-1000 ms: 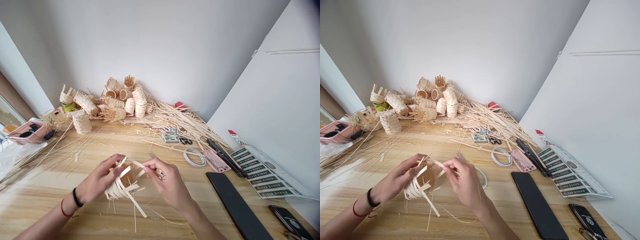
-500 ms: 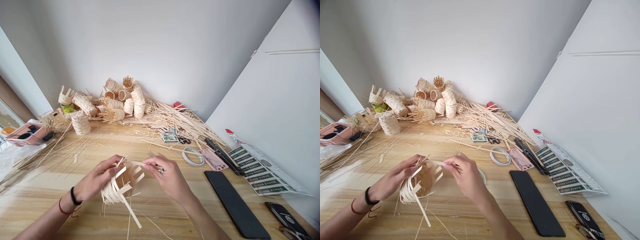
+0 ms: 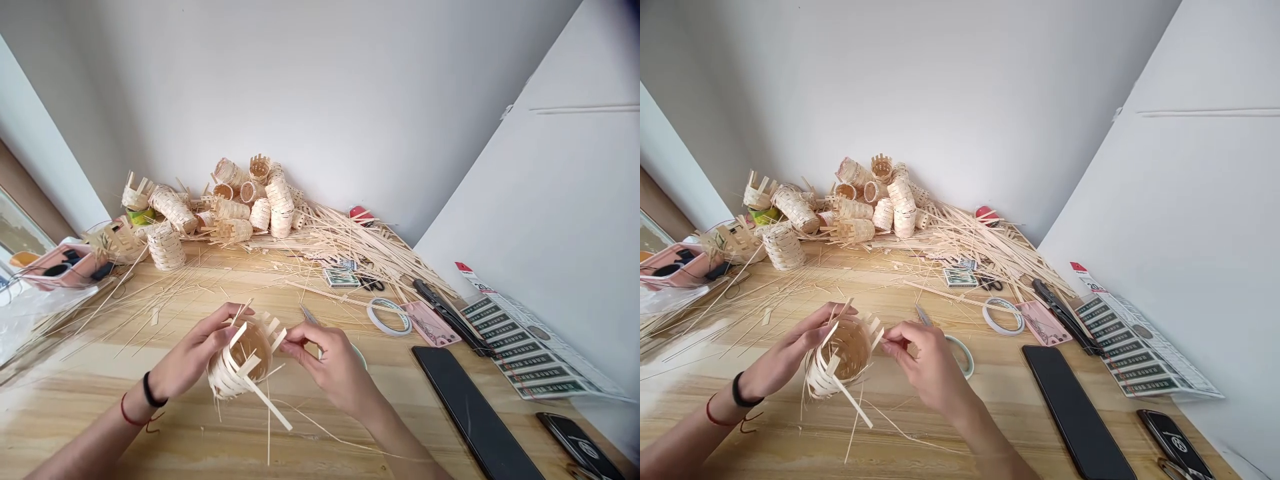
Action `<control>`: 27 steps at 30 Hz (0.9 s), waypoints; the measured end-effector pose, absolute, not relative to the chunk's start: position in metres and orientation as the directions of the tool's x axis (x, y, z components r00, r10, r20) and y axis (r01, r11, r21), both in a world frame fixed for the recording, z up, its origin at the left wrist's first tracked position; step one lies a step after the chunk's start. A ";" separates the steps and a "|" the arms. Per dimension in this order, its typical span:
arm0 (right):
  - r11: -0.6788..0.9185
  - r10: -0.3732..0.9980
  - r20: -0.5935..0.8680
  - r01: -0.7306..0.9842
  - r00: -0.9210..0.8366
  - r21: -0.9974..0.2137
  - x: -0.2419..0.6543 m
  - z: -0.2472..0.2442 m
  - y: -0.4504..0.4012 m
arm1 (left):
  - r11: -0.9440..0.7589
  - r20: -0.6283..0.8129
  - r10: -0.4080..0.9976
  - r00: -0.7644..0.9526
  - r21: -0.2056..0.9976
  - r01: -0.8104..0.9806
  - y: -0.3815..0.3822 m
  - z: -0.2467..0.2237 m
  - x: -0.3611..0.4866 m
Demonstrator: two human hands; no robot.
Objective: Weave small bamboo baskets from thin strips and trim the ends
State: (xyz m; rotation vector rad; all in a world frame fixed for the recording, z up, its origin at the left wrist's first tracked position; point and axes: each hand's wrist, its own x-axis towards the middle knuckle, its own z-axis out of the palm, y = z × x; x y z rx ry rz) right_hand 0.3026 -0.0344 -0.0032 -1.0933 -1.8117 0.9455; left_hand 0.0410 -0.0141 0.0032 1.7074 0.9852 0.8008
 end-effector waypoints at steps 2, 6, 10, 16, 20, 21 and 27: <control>0.343 0.918 0.244 0.317 -0.313 -0.884 0.302 -0.004 -0.034 | -0.204 0.067 0.883 0.464 0.946 0.251 -0.013 0.002 0.040; 0.320 0.918 0.218 0.296 -0.331 -0.900 0.304 -0.006 -0.031 | -0.184 0.041 0.875 0.482 0.950 0.253 -0.013 0.001 0.040; 0.298 0.912 0.187 0.275 -0.365 -0.914 0.306 -0.007 -0.029 | -0.221 0.069 0.882 0.466 0.934 0.281 -0.013 0.001 0.043; 0.268 0.907 0.157 0.246 -0.392 -0.932 0.307 -0.007 -0.031 | -0.250 0.075 0.886 0.458 0.909 0.335 -0.014 -0.002 0.046; 0.279 0.930 0.209 0.215 -0.301 -0.936 0.307 -0.007 -0.032 | -0.240 0.099 0.919 0.382 0.908 0.343 -0.013 0.000 0.046; 0.293 0.933 0.228 0.220 -0.277 -0.931 0.308 -0.007 -0.032 | -0.233 0.097 0.925 0.368 0.908 0.349 -0.013 0.001 0.046; 0.296 0.950 0.264 0.218 -0.166 -0.930 0.311 -0.006 -0.029 | -0.278 0.070 0.902 0.425 0.848 0.451 -0.015 0.007 0.044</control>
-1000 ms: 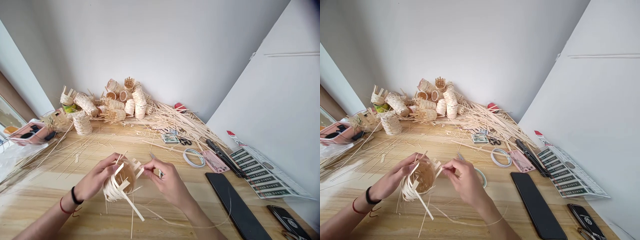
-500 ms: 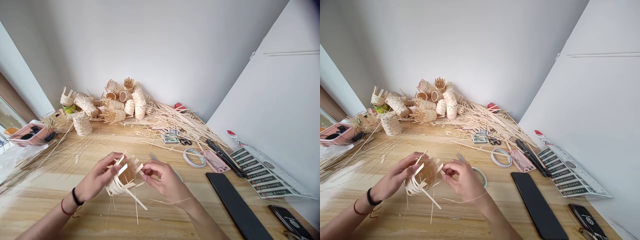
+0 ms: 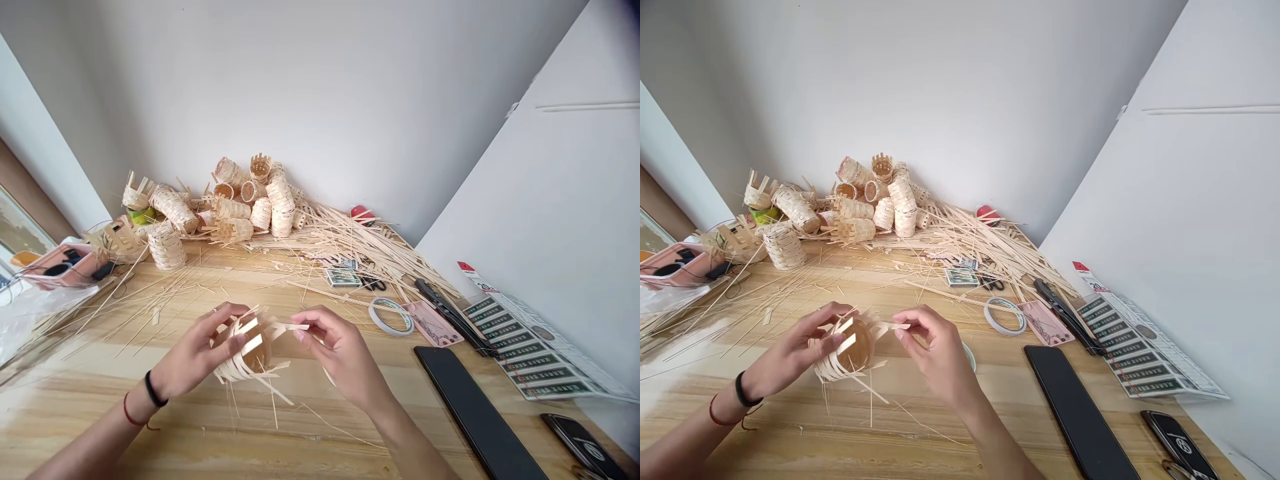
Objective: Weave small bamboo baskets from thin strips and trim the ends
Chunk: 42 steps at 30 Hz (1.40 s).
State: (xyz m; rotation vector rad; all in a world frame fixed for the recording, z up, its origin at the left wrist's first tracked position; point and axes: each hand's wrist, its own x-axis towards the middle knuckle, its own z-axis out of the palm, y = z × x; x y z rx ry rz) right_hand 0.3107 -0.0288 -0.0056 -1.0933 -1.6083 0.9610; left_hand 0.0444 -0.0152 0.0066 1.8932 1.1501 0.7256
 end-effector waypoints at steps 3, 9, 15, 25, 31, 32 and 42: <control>0.291 0.954 0.268 0.196 -0.135 -0.936 0.311 -0.007 -0.029 | -0.348 0.106 0.888 0.448 0.793 0.501 -0.017 0.007 0.045; 0.354 0.933 0.337 0.155 -0.122 -0.922 0.309 -0.006 -0.034 | -0.411 0.159 0.866 0.474 0.766 0.494 -0.017 0.005 0.047; 0.451 0.886 0.402 0.224 -0.231 -0.864 0.304 0.001 -0.041 | -0.313 0.125 0.910 0.395 0.831 0.460 -0.017 0.002 0.048; 0.459 0.880 0.388 0.274 -0.275 -0.845 0.308 0.006 -0.038 | -0.172 0.073 0.941 0.329 0.943 0.283 -0.015 -0.001 0.045; 0.406 0.893 0.336 0.213 -0.300 -0.889 0.306 0.006 -0.042 | -0.177 0.089 0.954 0.287 0.938 0.297 -0.013 0.001 0.045; 0.398 0.895 0.329 0.205 -0.300 -0.894 0.306 0.006 -0.043 | -0.168 0.082 0.956 0.283 0.940 0.295 -0.013 0.001 0.046; 0.340 0.874 0.278 0.093 -0.398 -0.936 0.306 0.010 -0.044 | -0.021 -0.028 0.961 0.274 0.984 0.175 -0.011 -0.009 0.047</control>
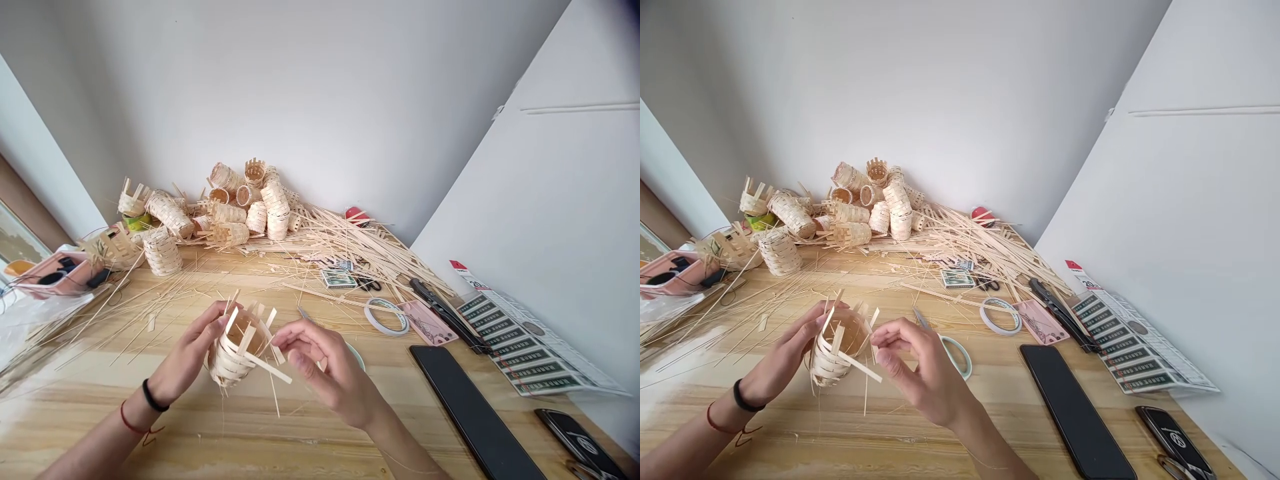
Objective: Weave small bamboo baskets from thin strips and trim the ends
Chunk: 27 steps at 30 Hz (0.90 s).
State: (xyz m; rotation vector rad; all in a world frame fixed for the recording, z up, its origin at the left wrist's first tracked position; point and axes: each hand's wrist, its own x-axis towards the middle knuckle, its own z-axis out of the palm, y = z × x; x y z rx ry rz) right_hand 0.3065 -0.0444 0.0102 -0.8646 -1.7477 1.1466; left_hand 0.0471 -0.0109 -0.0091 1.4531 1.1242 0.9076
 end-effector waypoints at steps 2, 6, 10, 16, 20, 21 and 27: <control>0.400 0.853 0.326 0.109 -0.407 -0.910 0.306 0.011 -0.043 | 0.024 -0.062 0.960 0.271 0.990 0.139 -0.009 -0.010 0.047; 0.532 0.809 0.411 0.225 -0.419 -0.816 0.305 0.009 -0.041 | 0.013 -0.051 0.957 0.287 0.991 0.131 -0.009 -0.009 0.047; 0.572 0.791 0.427 0.280 -0.438 -0.771 0.305 0.006 -0.041 | 0.013 -0.054 0.953 0.300 0.991 0.136 -0.009 -0.007 0.047; 0.602 0.766 0.456 0.261 -0.453 -0.754 0.304 0.002 -0.041 | 0.035 -0.090 0.939 0.333 0.985 0.169 -0.009 -0.004 0.047; 0.589 0.780 0.439 0.285 -0.447 -0.756 0.304 -0.003 -0.040 | 0.033 -0.106 0.923 0.369 0.980 0.197 -0.010 -0.001 0.047; 0.583 0.784 0.429 0.293 -0.448 -0.758 0.304 -0.004 -0.040 | 0.034 -0.110 0.919 0.380 0.979 0.200 -0.010 0.000 0.047; 0.615 0.756 0.472 0.244 -0.455 -0.750 0.302 -0.006 -0.039 | 0.072 -0.116 0.888 0.445 0.991 0.115 -0.010 -0.007 0.045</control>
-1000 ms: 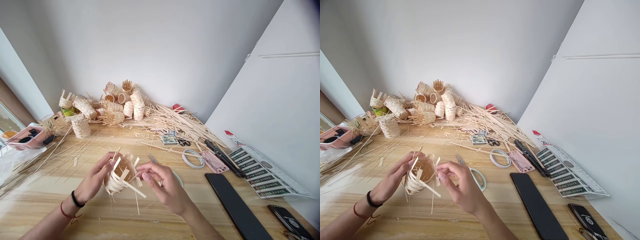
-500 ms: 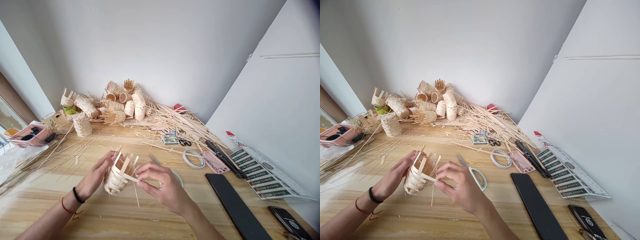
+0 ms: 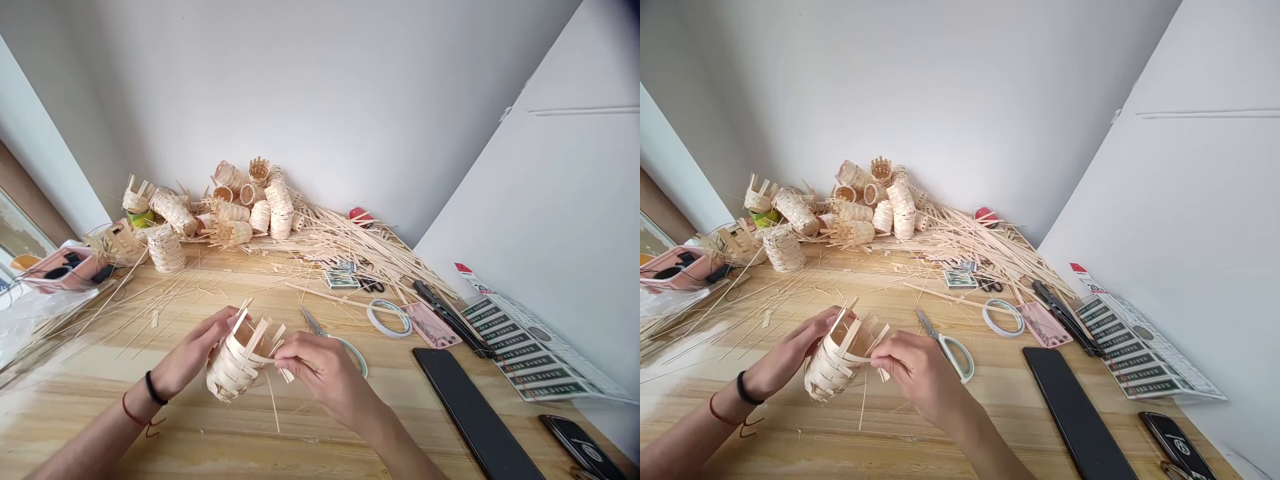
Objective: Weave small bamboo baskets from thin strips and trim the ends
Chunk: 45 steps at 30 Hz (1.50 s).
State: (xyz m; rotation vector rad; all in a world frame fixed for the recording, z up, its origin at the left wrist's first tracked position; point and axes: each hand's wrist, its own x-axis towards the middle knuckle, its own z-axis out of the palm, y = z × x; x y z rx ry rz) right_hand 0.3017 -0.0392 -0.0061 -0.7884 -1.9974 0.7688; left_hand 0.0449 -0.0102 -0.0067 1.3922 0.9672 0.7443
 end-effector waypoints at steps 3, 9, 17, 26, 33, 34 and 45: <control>0.620 0.742 0.490 0.192 -0.457 -0.761 0.300 -0.006 -0.039 | 0.095 -0.119 0.858 0.500 0.993 0.073 -0.009 -0.009 0.043; 0.630 0.745 0.514 0.194 -0.426 -0.752 0.296 -0.008 -0.040 | -0.011 -0.056 0.743 0.667 0.995 0.096 -0.009 -0.004 0.042; 0.748 0.653 0.616 0.252 -0.440 -0.613 0.294 -0.013 -0.042 | -0.015 -0.103 0.746 0.658 0.985 0.171 -0.015 -0.001 0.045; 0.760 0.648 0.632 0.306 -0.425 -0.573 0.294 -0.011 -0.043 | -0.012 -0.087 0.789 0.609 0.988 0.157 -0.017 -0.002 0.049; 0.669 0.734 0.562 0.260 -0.382 -0.697 0.294 -0.002 -0.047 | -0.016 -0.090 0.835 0.544 0.982 0.188 -0.016 -0.002 0.050; 0.671 0.730 0.568 0.237 -0.382 -0.703 0.294 0.000 -0.049 | -0.019 -0.081 0.842 0.533 0.984 0.178 -0.016 -0.003 0.049; 0.716 0.663 0.621 0.109 -0.419 -0.690 0.297 -0.002 -0.043 | -0.122 0.020 0.832 0.555 0.982 0.147 -0.015 -0.006 0.043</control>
